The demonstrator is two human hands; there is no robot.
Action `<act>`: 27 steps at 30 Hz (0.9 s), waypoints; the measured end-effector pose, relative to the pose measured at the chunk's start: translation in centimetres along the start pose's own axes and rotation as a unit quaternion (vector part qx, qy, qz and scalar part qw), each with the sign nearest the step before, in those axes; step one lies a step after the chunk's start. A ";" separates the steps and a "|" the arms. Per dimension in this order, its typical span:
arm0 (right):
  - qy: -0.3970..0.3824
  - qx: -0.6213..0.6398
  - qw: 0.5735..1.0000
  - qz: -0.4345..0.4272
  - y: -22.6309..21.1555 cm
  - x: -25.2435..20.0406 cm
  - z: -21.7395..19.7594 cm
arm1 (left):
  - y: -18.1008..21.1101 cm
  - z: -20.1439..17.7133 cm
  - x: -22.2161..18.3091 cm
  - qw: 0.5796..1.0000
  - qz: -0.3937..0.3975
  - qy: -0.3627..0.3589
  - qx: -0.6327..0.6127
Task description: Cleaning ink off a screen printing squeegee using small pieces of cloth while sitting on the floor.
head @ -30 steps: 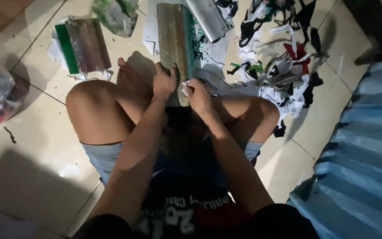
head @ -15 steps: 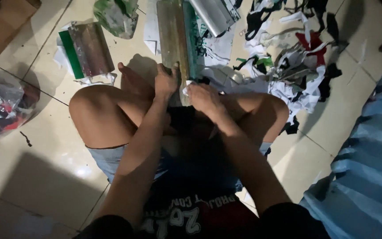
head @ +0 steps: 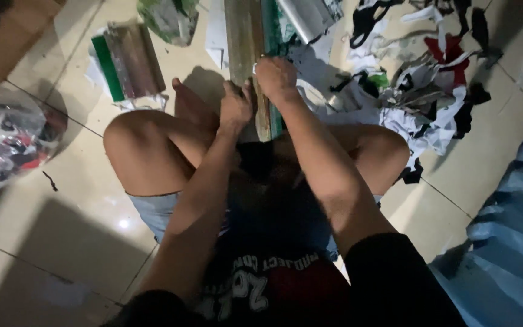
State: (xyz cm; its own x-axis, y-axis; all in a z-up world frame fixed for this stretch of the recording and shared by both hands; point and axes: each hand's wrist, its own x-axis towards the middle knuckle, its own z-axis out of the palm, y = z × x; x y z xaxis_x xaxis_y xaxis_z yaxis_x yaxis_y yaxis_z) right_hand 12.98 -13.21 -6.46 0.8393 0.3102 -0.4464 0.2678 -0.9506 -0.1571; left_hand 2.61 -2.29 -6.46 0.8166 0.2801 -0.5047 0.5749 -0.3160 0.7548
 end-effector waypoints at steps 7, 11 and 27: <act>-0.018 -0.062 0.996 -0.063 -1.2 -9.6 1.5 | 1.0 -0.7 -0.9 0.997 -0.064 -0.043 0.013; 0.038 0.075 0.996 0.013 -2.9 -15.4 -0.5 | -1.0 0.0 1.1 0.998 -0.042 -0.019 0.043; 0.029 -0.010 0.999 -0.019 -2.0 -12.2 5.6 | -1.4 0.5 0.9 0.997 -0.065 -0.019 0.027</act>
State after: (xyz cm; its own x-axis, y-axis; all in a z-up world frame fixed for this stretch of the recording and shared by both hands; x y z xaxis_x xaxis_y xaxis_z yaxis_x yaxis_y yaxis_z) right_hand -0.45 -15.05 -5.60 0.8546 0.3455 -0.3876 0.3092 -0.9383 -0.1545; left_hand 2.57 -2.06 -8.17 0.7356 0.2870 -0.6136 0.6773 -0.3285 0.6583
